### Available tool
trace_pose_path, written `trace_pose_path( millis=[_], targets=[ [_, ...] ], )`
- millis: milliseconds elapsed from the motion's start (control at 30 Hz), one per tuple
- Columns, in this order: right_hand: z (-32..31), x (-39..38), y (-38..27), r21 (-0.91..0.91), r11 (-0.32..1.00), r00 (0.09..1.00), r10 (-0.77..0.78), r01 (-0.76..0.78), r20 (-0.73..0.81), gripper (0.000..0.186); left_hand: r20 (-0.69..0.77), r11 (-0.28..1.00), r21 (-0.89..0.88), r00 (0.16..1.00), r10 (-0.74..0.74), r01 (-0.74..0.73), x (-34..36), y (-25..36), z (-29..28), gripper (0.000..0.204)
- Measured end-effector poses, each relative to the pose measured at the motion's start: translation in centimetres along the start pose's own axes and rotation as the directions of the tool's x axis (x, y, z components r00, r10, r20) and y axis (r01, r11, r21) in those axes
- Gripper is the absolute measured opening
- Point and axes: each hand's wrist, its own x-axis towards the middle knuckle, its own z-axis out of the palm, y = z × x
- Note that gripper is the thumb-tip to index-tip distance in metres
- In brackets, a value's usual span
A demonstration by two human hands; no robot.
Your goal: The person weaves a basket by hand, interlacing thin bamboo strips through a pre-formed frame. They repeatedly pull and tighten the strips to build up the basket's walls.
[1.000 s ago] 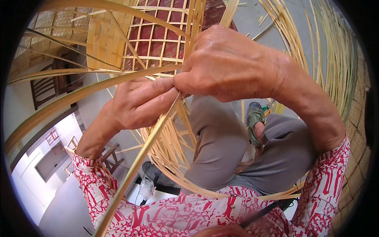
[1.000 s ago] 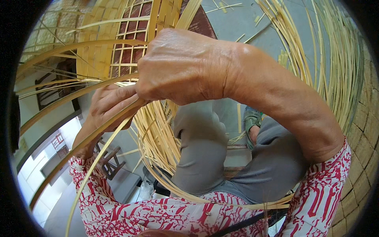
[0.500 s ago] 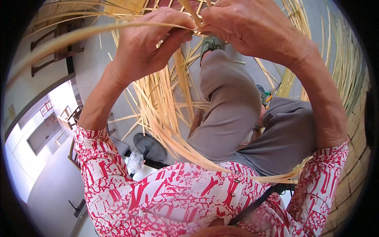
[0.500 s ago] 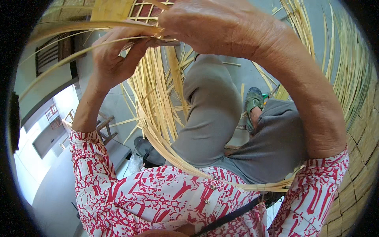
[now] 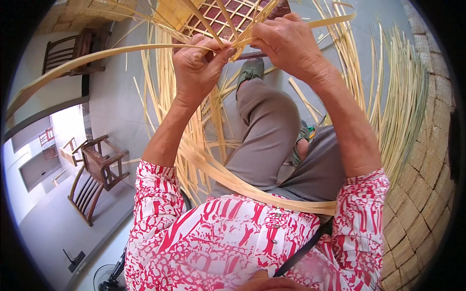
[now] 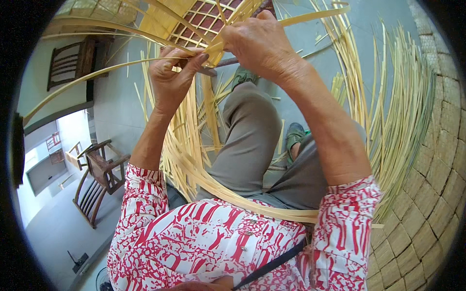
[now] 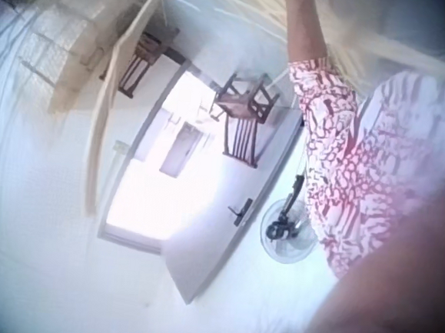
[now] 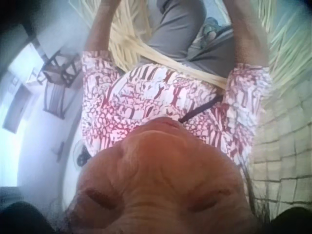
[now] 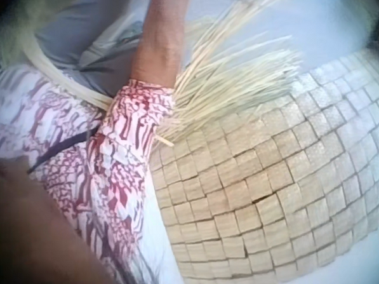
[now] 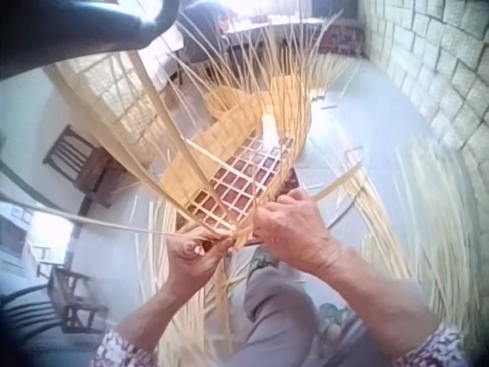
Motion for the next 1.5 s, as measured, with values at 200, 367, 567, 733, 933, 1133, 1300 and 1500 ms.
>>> trace_pose_path(
  millis=[200, 367, 567, 733, 933, 1133, 1300, 1500],
  targets=[
    [-1.6, -0.3, -1.6, 0.273, 0.937, 0.893, 0.305, -0.219, -0.330, 0.007, -0.029, 1.000, 0.013, 0.999, -0.015, 0.015, 1.4, 0.0, 0.2, 0.010],
    [1.1, -1.0, -0.5, 0.802, -0.350, 0.527, 0.614, -0.485, 0.587, 0.019, -0.018, 1.000, -0.009, 0.999, -0.026, 0.026, 1.4, -0.9, 0.4, 0.009],
    [1.0, 0.5, 0.8, 0.788, -0.613, 0.399, 0.737, 0.057, 0.545, 0.020, -0.063, 0.999, -0.022, 0.997, -0.037, 0.036, 1.6, -1.0, 0.4, 0.010],
    [1.9, 0.4, 1.8, 0.652, -0.733, 0.416, 0.664, 0.195, 0.622, 0.023, -0.110, 1.000, 0.010, 0.994, -0.025, 0.026, 2.1, -0.2, 0.4, 0.009],
    [2.0, 1.4, 3.3, 0.569, -0.821, 0.714, 0.430, 0.054, 0.553, 0.020, -0.154, 0.999, -0.052, 0.988, -0.001, -0.007, 2.7, -0.7, 0.9, 0.011],
    [-2.6, 4.0, -0.5, 0.965, -0.100, 0.925, 0.277, -0.241, 0.260, 0.048, -0.145, 1.000, -0.007, 0.989, 0.028, -0.030, 2.9, -1.0, 0.6, 0.010],
    [-2.5, 3.9, -1.8, 0.971, 0.145, 0.962, 0.227, -0.188, 0.152, 0.041, -0.146, 0.998, -0.005, 0.988, 0.056, -0.057, 3.1, -0.6, 0.6, 0.010],
    [-2.5, 4.2, -2.8, 0.960, 0.240, 0.872, 0.490, -0.143, 0.007, 0.030, -0.070, 1.000, -0.009, 0.998, -0.003, 0.002, 3.0, -0.1, 0.2, 0.011]
  ],
)
